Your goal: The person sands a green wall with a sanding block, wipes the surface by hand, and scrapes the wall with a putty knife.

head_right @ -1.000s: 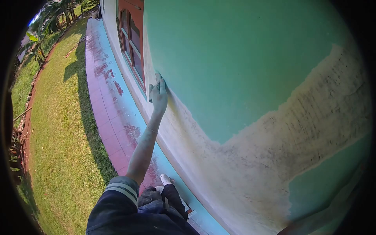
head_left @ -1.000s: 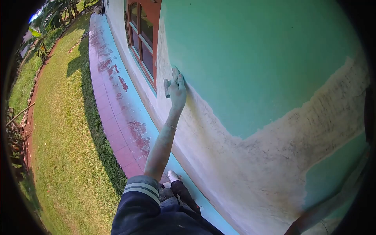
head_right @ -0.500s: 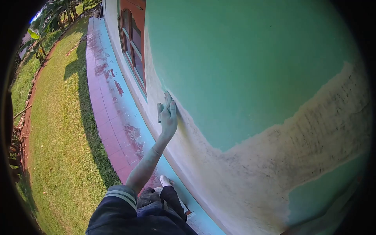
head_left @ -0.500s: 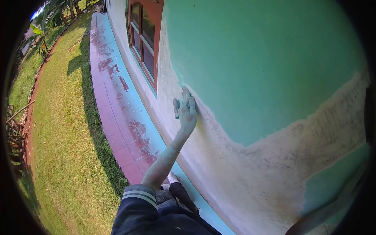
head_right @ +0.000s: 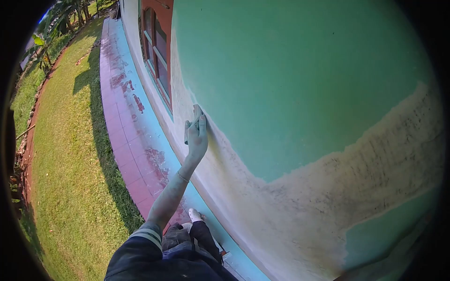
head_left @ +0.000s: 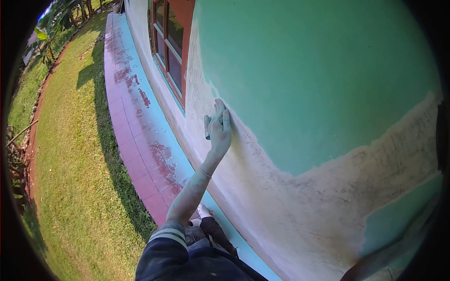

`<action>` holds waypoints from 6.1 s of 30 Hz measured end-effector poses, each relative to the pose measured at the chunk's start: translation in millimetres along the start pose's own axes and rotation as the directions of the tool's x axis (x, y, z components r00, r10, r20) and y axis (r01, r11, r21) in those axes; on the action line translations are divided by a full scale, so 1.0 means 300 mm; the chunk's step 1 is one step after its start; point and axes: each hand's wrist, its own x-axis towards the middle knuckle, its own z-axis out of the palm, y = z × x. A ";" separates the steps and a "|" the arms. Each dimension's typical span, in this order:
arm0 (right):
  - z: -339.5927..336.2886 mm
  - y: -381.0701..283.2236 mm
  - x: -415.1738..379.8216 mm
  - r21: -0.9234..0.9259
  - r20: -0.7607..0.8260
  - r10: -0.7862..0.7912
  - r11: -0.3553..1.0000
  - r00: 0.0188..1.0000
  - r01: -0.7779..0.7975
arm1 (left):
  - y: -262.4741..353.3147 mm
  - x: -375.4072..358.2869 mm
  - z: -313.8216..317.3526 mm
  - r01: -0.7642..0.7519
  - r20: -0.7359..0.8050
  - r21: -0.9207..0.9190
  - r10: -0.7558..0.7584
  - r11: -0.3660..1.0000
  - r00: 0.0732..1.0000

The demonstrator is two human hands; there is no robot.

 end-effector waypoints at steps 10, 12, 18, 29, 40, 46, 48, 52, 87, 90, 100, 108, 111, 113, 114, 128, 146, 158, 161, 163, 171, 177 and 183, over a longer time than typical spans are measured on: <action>0.009 -0.008 -0.011 0.003 -0.014 -0.015 1.000 1.000 0.015 | -0.016 0.066 -0.009 0.006 0.010 -0.087 -0.005 0.996 1.000; 0.000 -0.003 -0.014 -0.005 -0.015 -0.019 1.000 1.000 0.019 | -0.013 -0.011 0.006 0.013 0.050 -0.050 -0.011 0.999 0.999; -0.012 -0.013 0.022 0.005 -0.040 -0.013 1.000 0.999 0.014 | 0.008 0.455 -0.107 0.146 -0.084 -0.238 -0.170 0.960 0.982; -0.001 -0.019 0.062 0.025 -0.075 -0.021 0.999 0.997 0.023 | 0.031 0.325 -0.080 0.289 0.031 -0.187 -0.289 0.939 0.957; 0.030 -0.027 0.076 0.045 -0.089 -0.021 0.999 0.996 0.025 | -0.052 0.145 -0.018 0.031 -0.035 -0.079 -0.034 0.996 0.999; 0.033 -0.029 0.080 0.060 -0.097 -0.020 0.998 0.995 0.026 | -0.042 0.240 -0.023 0.027 -0.146 -0.005 -0.027 1.000 0.989; 0.038 -0.025 0.076 0.057 -0.098 -0.014 0.998 0.995 0.020 | -0.041 -0.034 -0.001 -0.007 0.042 -0.003 0.007 1.000 0.999; 0.038 -0.032 0.075 0.057 -0.100 -0.026 0.998 0.995 0.031 | 0.019 0.158 -0.074 0.294 0.149 -0.103 -0.278 0.950 0.949; -0.005 0.006 0.054 0.040 -0.104 -0.027 0.999 0.994 0.031 | 0.098 -0.070 0.040 -0.062 -0.058 0.005 0.062 0.998 0.996; 0.001 0.007 0.047 0.042 -0.101 -0.032 0.998 0.994 0.036 | 0.051 0.091 0.031 -0.096 -0.156 0.030 0.099 0.995 0.983; 0.004 0.004 0.059 0.062 -0.099 -0.040 0.997 0.994 0.046 | 0.037 -0.043 -0.006 -0.037 0.054 0.057 0.034 0.998 0.998; -0.004 -0.007 0.061 0.069 -0.099 -0.048 0.996 0.994 0.055 | 0.059 0.446 -0.117 0.147 -0.021 -0.225 -0.156 0.963 0.988; 0.003 0.002 0.065 0.067 -0.111 -0.048 0.996 0.993 0.055 | 0.021 0.227 -0.051 -0.047 -0.044 -0.114 0.042 0.992 0.998; 0.007 0.004 0.057 0.062 -0.105 -0.044 0.997 0.993 0.051 | 0.051 0.036 -0.037 -0.036 0.040 -0.007 0.036 0.999 0.999; 0.007 0.004 0.056 0.061 -0.111 -0.045 0.997 0.993 0.052 | 0.057 0.067 -0.036 -0.021 0.022 -0.051 0.022 0.998 1.000; 0.011 0.026 0.037 0.074 -0.115 -0.038 0.996 0.993 0.046 | 0.054 0.060 -0.025 -0.086 -0.003 0.013 0.086 0.996 0.996; -0.020 0.043 0.038 0.059 -0.095 -0.090 0.994 0.991 0.096 | 0.126 0.530 -0.116 0.249 0.055 -0.434 -0.251 0.866 0.966; -0.034 0.037 0.034 0.046 -0.059 -0.156 0.986 0.986 0.159 | -0.035 0.508 -0.054 -0.076 -0.128 0.015 0.078 0.997 0.989; -0.037 0.044 0.032 0.051 -0.048 -0.152 0.987 0.987 0.155 | 0.021 0.479 -0.069 -0.027 -0.114 0.022 0.030 0.999 0.993; -0.037 0.051 0.028 0.046 -0.046 -0.154 0.987 0.987 0.156 | 0.050 0.245 -0.071 -0.112 0.030 -0.102 0.116 0.988 0.993; -0.046 0.050 0.006 0.053 -0.015 -0.166 0.985 0.986 0.167 | -0.014 0.537 -0.125 0.039 0.039 0.000 -0.039 0.999 0.998; -0.045 0.042 -0.011 0.072 0.010 -0.184 0.980 0.983 0.183 | -0.024 0.139 -0.053 -0.119 0.078 0.077 0.113 0.990 0.990; -0.015 0.050 -0.026 0.120 0.031 -0.221 0.969 0.975 0.216 | 0.006 0.525 -0.151 0.149 0.142 -0.181 -0.124 0.972 0.982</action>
